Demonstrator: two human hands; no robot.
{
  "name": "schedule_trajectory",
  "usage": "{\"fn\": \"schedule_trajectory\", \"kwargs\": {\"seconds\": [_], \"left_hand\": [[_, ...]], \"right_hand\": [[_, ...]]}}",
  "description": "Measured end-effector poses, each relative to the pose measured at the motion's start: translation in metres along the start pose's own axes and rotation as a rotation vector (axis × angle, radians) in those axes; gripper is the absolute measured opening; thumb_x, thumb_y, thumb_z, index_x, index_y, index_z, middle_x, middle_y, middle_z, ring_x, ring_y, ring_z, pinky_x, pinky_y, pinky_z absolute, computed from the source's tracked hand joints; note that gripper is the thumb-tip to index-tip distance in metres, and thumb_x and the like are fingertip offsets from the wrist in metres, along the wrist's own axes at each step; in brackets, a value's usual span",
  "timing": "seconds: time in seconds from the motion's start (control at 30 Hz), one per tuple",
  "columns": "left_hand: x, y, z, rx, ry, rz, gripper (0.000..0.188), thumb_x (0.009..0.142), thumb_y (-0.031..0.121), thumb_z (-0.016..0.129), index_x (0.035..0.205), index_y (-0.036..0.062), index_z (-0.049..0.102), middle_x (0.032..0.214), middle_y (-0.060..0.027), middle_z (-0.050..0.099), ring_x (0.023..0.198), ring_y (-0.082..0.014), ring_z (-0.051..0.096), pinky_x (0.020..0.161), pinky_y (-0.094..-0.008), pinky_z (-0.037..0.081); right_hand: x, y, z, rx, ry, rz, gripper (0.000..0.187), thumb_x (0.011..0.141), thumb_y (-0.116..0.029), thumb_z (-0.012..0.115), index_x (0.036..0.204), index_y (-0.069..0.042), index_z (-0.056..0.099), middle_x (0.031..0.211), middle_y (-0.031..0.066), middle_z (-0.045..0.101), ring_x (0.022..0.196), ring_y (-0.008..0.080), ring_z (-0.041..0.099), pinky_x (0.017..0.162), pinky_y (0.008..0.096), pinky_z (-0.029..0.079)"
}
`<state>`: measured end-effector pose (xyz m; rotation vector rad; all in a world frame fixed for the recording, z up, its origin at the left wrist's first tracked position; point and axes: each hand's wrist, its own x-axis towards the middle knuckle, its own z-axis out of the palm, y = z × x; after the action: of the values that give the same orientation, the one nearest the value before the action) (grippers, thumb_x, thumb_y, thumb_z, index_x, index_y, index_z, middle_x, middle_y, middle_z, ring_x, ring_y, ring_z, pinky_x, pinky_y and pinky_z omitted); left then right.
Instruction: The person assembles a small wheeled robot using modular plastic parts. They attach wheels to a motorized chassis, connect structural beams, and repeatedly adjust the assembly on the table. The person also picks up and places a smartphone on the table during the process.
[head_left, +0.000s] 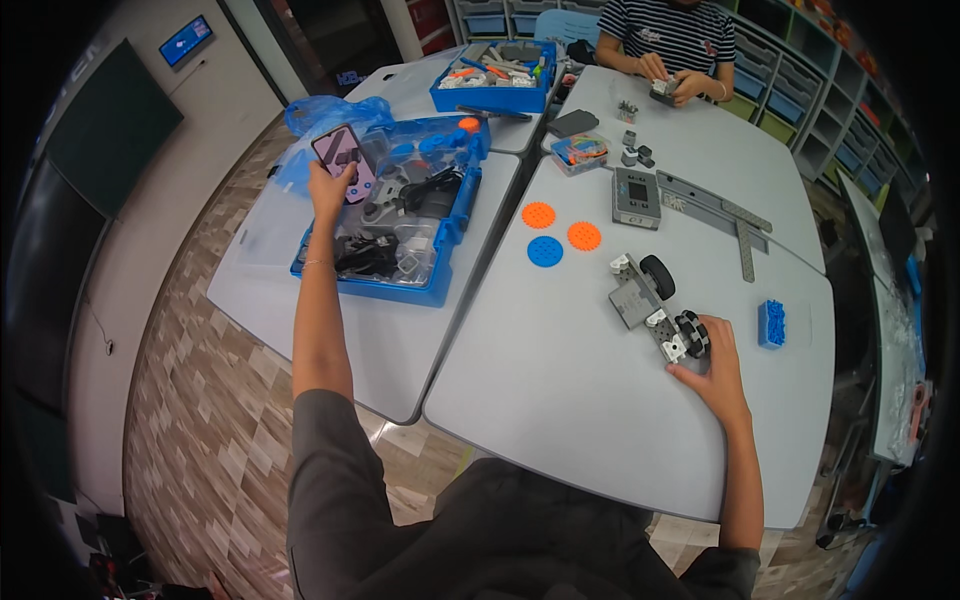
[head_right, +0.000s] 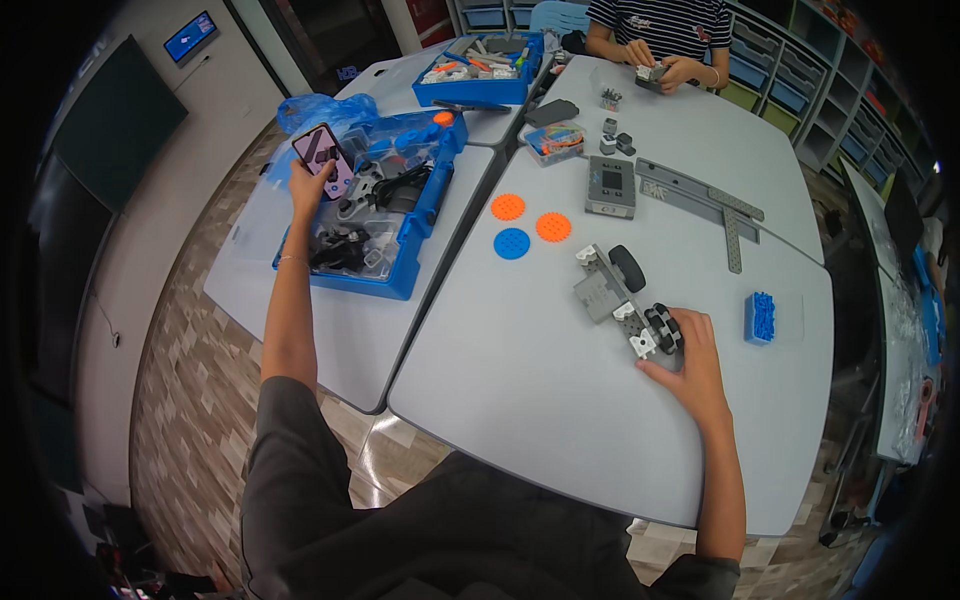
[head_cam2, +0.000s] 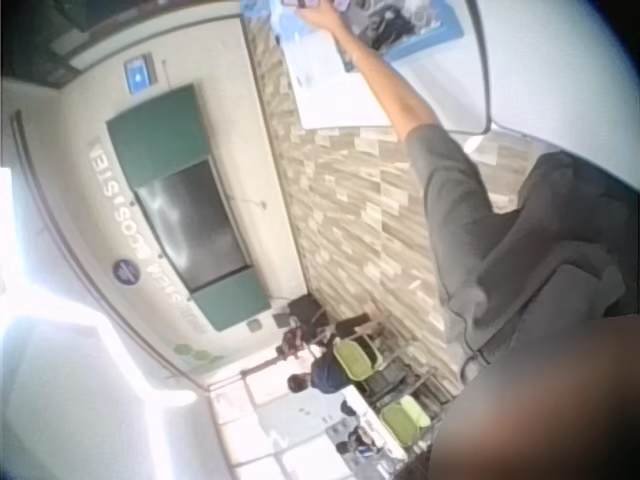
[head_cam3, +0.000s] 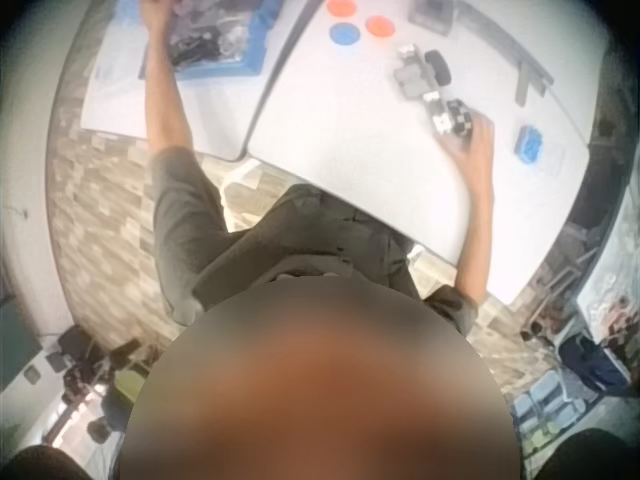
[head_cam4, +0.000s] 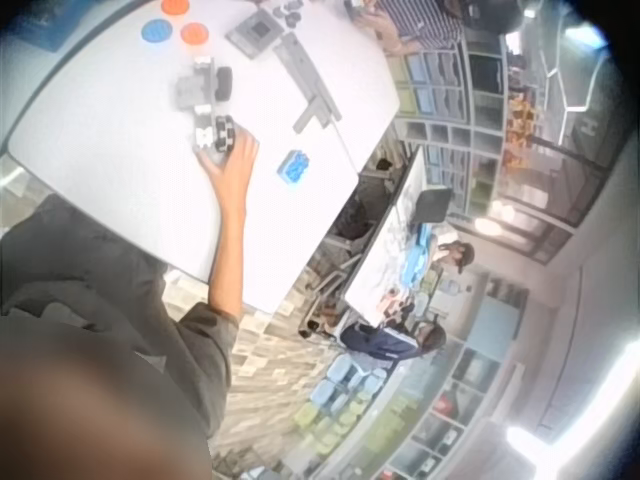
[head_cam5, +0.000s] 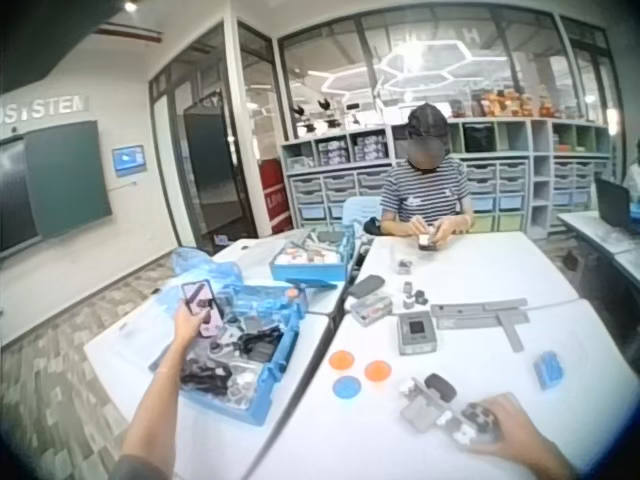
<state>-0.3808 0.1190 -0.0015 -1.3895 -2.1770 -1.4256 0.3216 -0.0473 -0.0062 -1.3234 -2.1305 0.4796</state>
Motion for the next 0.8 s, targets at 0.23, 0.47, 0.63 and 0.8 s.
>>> {"fn": "schedule_trajectory", "kwargs": {"seconds": [0.23, 0.47, 0.63, 0.8], "left_hand": [[0.0020, -0.0036, 0.0013, -0.016, -0.012, 0.023, 0.077, 0.073, 0.040, 0.092, 0.119, -0.0083, 0.054, 0.109, -0.0279, 0.072, 0.101, -0.0413, 0.072, 0.088, -0.0451, 0.055], [0.0009, -0.0031, -0.0015, 0.010, -0.018, 0.050, 0.072, 0.075, 0.038, 0.091, 0.117, -0.0077, 0.054, 0.106, -0.0274, 0.072, 0.099, -0.0402, 0.072, 0.087, -0.0441, 0.056], [0.0009, -0.0029, -0.0028, 0.031, -0.022, 0.049, 0.068, 0.077, 0.037, 0.089, 0.115, -0.0073, 0.054, 0.105, -0.0271, 0.072, 0.098, -0.0397, 0.073, 0.086, -0.0441, 0.056], [0.0012, -0.0039, -0.0024, 0.021, -0.018, 0.046, 0.067, 0.077, 0.038, 0.088, 0.115, -0.0067, 0.055, 0.104, -0.0265, 0.072, 0.097, -0.0390, 0.072, 0.085, -0.0441, 0.055]], "right_hand": [[-0.0007, -0.0035, -0.0015, 0.015, -0.001, 0.033, 0.074, 0.069, -0.023, 0.090, 0.131, 0.001, 0.057, 0.128, 0.0150, 0.058, 0.123, 0.0344, 0.052, 0.106, 0.0420, 0.044], [-0.0001, 0.0010, 0.0000, -0.013, 0.005, -0.008, 0.075, 0.068, -0.023, 0.090, 0.130, 0.001, 0.056, 0.127, 0.0163, 0.056, 0.120, 0.0344, 0.053, 0.103, 0.0405, 0.045], [-0.0010, 0.0020, 0.0003, -0.004, 0.008, -0.003, 0.076, 0.068, -0.023, 0.090, 0.131, 0.001, 0.055, 0.128, 0.0163, 0.056, 0.120, 0.0343, 0.053, 0.103, 0.0404, 0.045], [-0.0007, 0.0017, 0.0003, -0.002, 0.006, 0.016, 0.077, 0.067, -0.024, 0.090, 0.131, 0.001, 0.055, 0.128, 0.0164, 0.056, 0.120, 0.0343, 0.054, 0.103, 0.0406, 0.045]]}}
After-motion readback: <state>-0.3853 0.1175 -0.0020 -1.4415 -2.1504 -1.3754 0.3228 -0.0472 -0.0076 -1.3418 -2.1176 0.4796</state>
